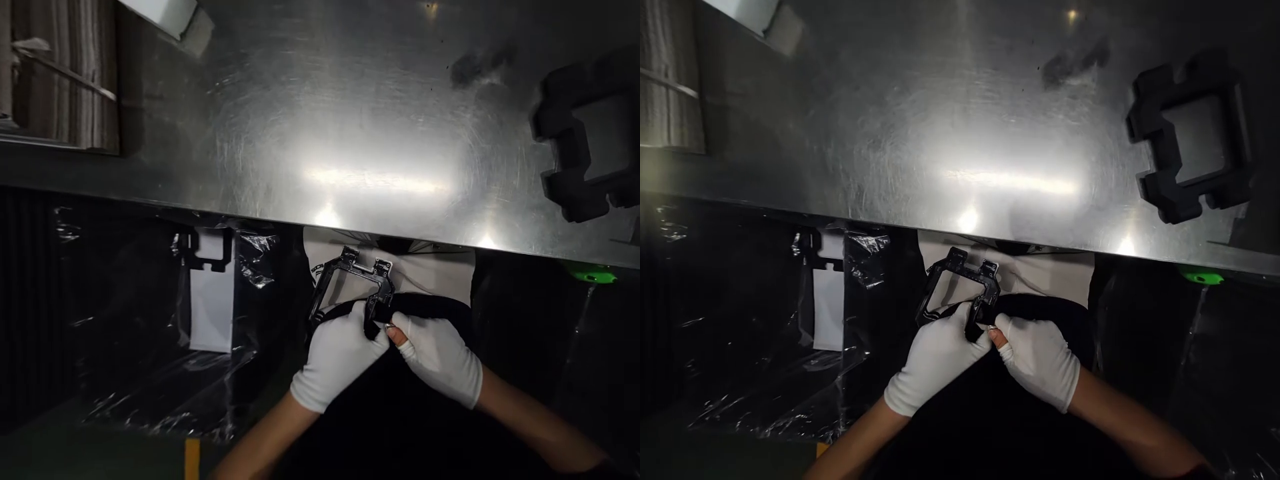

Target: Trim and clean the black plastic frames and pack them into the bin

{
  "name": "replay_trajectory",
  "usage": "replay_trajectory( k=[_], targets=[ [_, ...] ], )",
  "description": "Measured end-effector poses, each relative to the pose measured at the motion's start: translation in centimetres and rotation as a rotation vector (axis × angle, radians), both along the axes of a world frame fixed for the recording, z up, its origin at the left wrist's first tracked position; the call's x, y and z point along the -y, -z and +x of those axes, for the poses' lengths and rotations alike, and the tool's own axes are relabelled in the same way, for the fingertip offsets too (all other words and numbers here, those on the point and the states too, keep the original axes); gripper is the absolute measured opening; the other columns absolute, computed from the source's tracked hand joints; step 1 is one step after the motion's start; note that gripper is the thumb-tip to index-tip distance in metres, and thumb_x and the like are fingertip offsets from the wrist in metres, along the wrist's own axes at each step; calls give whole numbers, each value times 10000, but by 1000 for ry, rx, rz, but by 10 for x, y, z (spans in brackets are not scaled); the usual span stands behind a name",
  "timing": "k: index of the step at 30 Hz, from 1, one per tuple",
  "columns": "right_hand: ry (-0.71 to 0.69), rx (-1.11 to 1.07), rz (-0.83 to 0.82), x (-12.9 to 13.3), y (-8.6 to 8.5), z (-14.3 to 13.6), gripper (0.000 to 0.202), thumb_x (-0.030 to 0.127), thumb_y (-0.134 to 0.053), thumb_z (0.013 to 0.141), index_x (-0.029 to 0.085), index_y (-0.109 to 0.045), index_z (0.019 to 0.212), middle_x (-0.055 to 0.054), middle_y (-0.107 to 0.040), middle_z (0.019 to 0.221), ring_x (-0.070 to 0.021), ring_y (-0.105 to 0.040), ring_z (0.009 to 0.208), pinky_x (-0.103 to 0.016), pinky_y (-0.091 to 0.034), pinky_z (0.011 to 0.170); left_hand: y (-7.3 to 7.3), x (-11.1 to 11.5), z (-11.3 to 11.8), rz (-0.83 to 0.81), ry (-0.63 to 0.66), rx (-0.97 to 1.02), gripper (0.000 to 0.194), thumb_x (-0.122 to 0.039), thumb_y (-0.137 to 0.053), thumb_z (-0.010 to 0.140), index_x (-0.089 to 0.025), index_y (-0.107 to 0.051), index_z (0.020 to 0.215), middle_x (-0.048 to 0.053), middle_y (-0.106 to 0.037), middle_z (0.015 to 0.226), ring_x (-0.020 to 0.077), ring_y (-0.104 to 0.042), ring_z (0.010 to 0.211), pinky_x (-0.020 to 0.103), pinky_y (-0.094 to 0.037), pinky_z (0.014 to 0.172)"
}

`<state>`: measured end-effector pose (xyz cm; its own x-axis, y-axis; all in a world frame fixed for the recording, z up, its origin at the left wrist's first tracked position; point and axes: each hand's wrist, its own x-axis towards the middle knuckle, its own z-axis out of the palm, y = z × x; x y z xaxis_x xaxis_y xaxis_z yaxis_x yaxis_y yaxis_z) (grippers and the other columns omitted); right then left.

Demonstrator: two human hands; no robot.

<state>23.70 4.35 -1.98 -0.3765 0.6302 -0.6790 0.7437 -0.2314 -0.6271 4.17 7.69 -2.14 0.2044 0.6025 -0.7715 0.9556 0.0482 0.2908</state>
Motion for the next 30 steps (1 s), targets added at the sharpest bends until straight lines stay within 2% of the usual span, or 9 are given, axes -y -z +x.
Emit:
replay_trajectory(
  k=[6, 12, 18, 23, 30],
  targets=[
    [-84, 136, -51, -7, -5, -9, 486, 478, -254, 1207, 228, -670, 1185, -7, -788, 941, -182, -763, 796, -303, -482, 670, -4, -5, 7, -33, 78, -81, 507, -558, -553, 1047, -154, -679, 1326, 95, -832, 933, 350, -821, 895, 434, -573, 802],
    [-92, 157, -48, -10, -5, -12, 461, 461, -272, 1211, 229, -668, 1164, 1, -790, 923, -177, -758, 765, -291, -453, 636, -1, -4, 8, 4, 116, -125, 566, -608, -526, 1044, -136, -703, 1299, 127, -834, 912, 381, -828, 878, 444, -577, 765],
    [-61, 182, 1, -4, -6, -14, 406, 435, -321, 1210, 234, -666, 1137, 9, -790, 903, -170, -756, 744, -284, -406, 620, 3, 7, 5, 172, 101, -95, 472, -579, -563, 1001, -156, -753, 1088, 92, -782, 714, 365, -803, 693, 430, -552, 654],
    [-67, 229, 10, -1, -6, -18, 389, 420, -354, 1208, 229, -681, 1121, 1, -786, 873, -164, -743, 706, -270, -370, 587, 10, 17, 1, 365, 107, -79, 412, -561, -595, 983, -183, -725, 885, 67, -709, 576, 321, -749, 545, 398, -500, 578],
    [-8, 231, 10, 3, -5, -20, 377, 413, -362, 1210, 225, -666, 1092, 5, -780, 863, -147, -729, 695, -255, -372, 588, 10, 20, 1, 367, 100, -87, 483, -611, -549, 1003, -189, -716, 836, 66, -680, 543, 312, -733, 522, 393, -479, 567]
  ],
)
